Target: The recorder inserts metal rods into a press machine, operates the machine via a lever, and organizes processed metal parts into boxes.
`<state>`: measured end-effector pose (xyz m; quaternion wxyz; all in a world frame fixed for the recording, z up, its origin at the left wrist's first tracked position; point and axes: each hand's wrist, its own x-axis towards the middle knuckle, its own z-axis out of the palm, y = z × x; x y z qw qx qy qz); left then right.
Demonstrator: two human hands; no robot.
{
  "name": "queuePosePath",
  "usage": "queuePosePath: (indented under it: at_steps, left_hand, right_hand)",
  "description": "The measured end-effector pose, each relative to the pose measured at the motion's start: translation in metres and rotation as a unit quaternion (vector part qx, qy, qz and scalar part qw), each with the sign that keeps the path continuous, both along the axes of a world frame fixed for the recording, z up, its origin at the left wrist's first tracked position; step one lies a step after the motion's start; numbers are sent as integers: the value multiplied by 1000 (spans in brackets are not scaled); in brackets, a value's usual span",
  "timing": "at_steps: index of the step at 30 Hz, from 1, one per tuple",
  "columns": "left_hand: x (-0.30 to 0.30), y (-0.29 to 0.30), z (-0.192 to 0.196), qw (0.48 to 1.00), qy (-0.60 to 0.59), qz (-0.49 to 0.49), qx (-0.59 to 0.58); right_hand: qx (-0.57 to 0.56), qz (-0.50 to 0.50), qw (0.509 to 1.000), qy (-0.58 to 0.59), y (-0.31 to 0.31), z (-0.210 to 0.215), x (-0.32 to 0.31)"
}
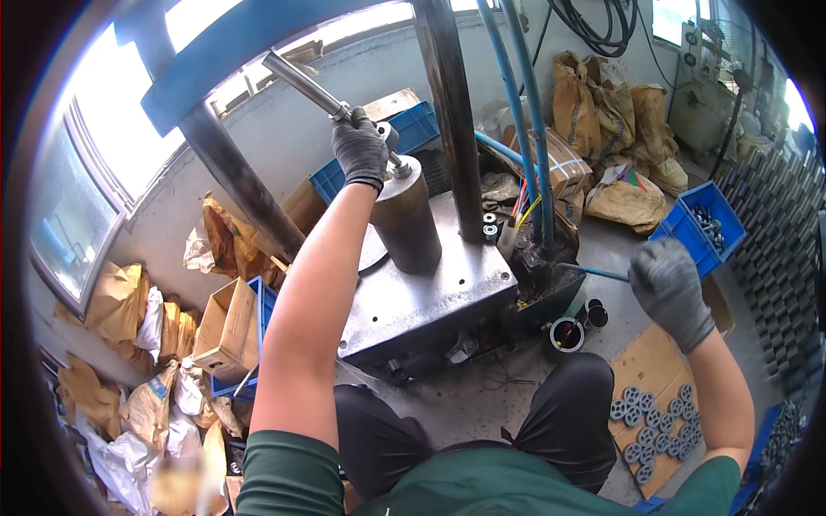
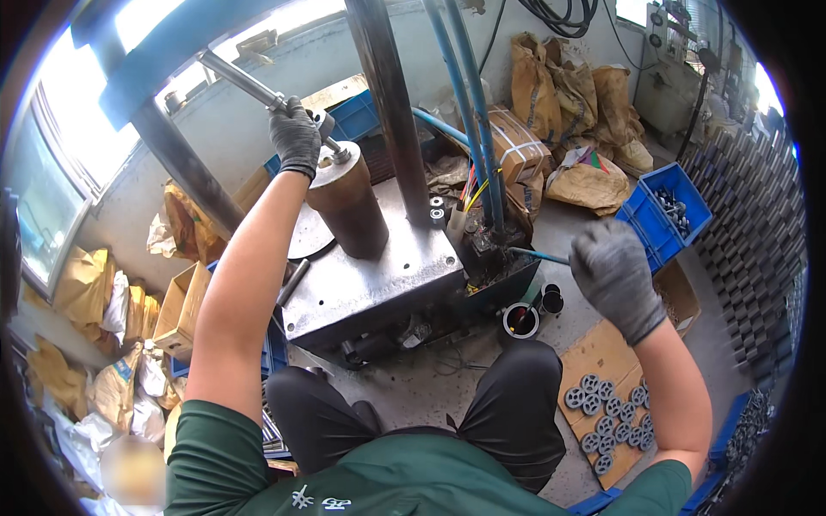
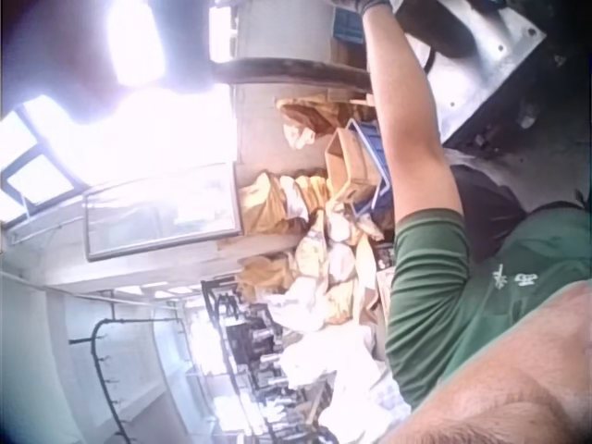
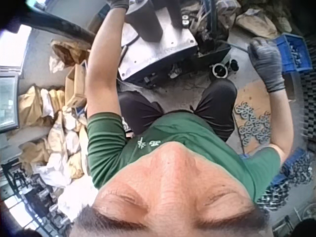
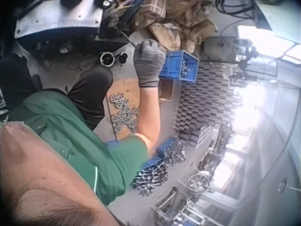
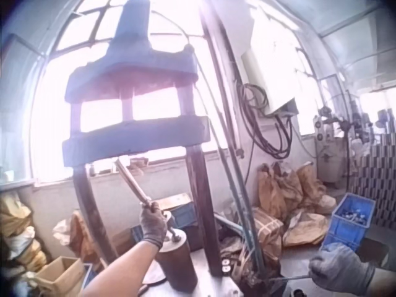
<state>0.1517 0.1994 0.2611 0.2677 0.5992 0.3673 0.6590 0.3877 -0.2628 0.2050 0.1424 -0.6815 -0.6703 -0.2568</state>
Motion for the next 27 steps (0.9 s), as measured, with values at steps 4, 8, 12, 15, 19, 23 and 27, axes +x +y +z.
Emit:
queuePosePath:
  at_steps: [4,8,12,15,19,23,27]
  left_hand:
    - [-7,19,-4,999,-19,-14,38]
    - [-1,1,1,1000,10,-9,-6]
    - [-6,13,2,998,32,24,48]
    - [-4,7,3,996,62,36,49]
    - [-6,16,10,997,79,4,18]
    - [11,-19,31,992,99,-71,-31]
    - [12,-21,39,984,145,-92,-42]
  right_hand:
    - [224,61,973,8,71,34,13]
    - [247,45,968,27,125,47,46]
    - [227,-85,966,96,162,55,64]
    - [183,-156,957,162,166,58,72]
    - [142,-164,951,220,173,52,86]
    - [138,-166,947,239,155,51,86]
    - [135,-135,952,240,153,51,83]
